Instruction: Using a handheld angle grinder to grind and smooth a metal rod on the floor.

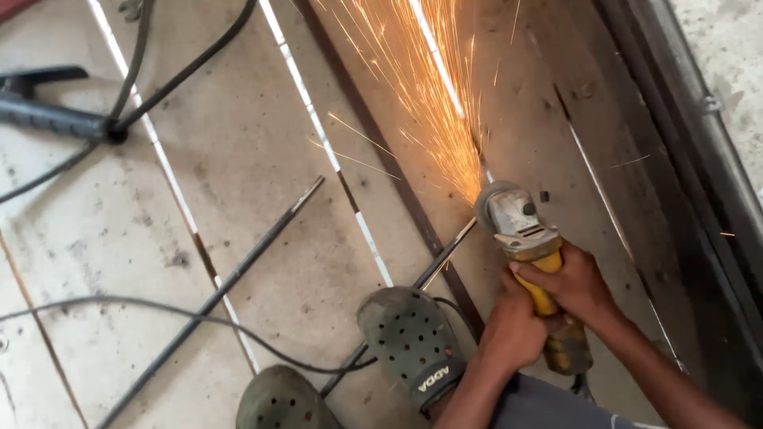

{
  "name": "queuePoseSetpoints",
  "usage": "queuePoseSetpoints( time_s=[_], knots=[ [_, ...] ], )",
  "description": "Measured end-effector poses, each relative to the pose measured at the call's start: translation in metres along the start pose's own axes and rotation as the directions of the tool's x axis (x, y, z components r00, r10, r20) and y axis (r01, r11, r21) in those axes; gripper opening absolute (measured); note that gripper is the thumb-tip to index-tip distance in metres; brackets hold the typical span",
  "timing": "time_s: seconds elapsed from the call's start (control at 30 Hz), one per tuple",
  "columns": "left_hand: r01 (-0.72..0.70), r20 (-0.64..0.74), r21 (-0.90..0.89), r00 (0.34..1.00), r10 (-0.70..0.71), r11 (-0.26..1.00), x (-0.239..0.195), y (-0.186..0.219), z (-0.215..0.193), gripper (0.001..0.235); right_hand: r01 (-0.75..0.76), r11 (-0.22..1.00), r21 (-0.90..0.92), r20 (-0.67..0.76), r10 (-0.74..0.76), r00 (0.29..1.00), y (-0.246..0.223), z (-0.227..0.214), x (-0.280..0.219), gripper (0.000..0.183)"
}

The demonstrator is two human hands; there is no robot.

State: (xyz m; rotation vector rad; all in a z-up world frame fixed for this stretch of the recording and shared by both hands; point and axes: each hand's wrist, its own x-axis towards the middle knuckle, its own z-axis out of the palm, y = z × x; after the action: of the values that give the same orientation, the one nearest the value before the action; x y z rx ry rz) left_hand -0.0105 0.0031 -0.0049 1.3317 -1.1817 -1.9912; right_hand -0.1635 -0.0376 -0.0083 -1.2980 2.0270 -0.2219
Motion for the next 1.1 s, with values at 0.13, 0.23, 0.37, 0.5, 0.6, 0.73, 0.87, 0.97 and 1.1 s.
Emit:
queuePoseSetpoints(
  time_s=[0.13, 0.23, 0.37, 0.5, 0.6, 0.73, 0.87, 0.97, 1.1],
  knots=[
    [-0.041, 0.007, -0.088, 0.999, 0.042, 0.995, -0.011, -0.009, 0.004, 0.077, 0.01, 0.992, -0.128, 0.151, 0.009, 0.989, -0.038, -0.016, -0.01, 0.06],
    [0.048, 0.139, -0.246, 0.99, -0.014, 0.968, -0.009, 0.021, -0.009, 0.058, -0.111, 0.966, -0.234, 0.159, 0.151, 0.976, -0.068, -0.029, -0.002, 0.062],
    [0.165, 0.214, -0.608, 0.976, -0.04, 0.777, 0.002, 0.043, -0.005, 0.05, -0.099, 0.885, -0.454, 0.226, 0.222, 0.949, -0.106, -0.043, 0.021, 0.069],
    [0.149, 0.158, -0.86, 0.987, -0.023, 0.488, 0.013, 0.053, 0.001, 0.046, 0.07, 0.765, -0.64, 0.405, 0.259, 0.877, -0.127, -0.042, 0.054, 0.074],
    [0.172, 0.197, -0.914, 0.98, 0.033, 0.367, 0.033, 0.058, -0.007, 0.045, 0.028, 0.728, -0.685, 0.354, 0.299, 0.886, -0.144, -0.047, 0.077, 0.078],
    [0.198, 0.222, -0.9, 0.975, 0.016, 0.388, 0.039, 0.039, 0.007, 0.048, 0.056, 0.735, -0.676, 0.37, 0.272, 0.889, -0.144, -0.046, 0.072, 0.074],
    [-0.029, 0.031, -0.731, 0.997, 0.075, 0.681, 0.022, 0.023, 0.015, 0.052, 0.005, 0.828, -0.561, 0.347, 0.23, 0.909, -0.11, -0.044, 0.048, 0.064],
    [-0.019, 0.016, -0.544, 0.999, 0.033, 0.839, 0.016, 0.027, -0.006, 0.058, -0.006, 0.883, -0.469, 0.246, 0.137, 0.959, -0.096, -0.035, 0.037, 0.061],
    [-0.059, 0.03, -0.379, 0.997, 0.076, 0.923, 0.034, -0.014, 0.01, 0.051, -0.025, 0.947, -0.319, 0.157, 0.079, 0.984, -0.093, -0.029, 0.021, 0.056]
  ],
)
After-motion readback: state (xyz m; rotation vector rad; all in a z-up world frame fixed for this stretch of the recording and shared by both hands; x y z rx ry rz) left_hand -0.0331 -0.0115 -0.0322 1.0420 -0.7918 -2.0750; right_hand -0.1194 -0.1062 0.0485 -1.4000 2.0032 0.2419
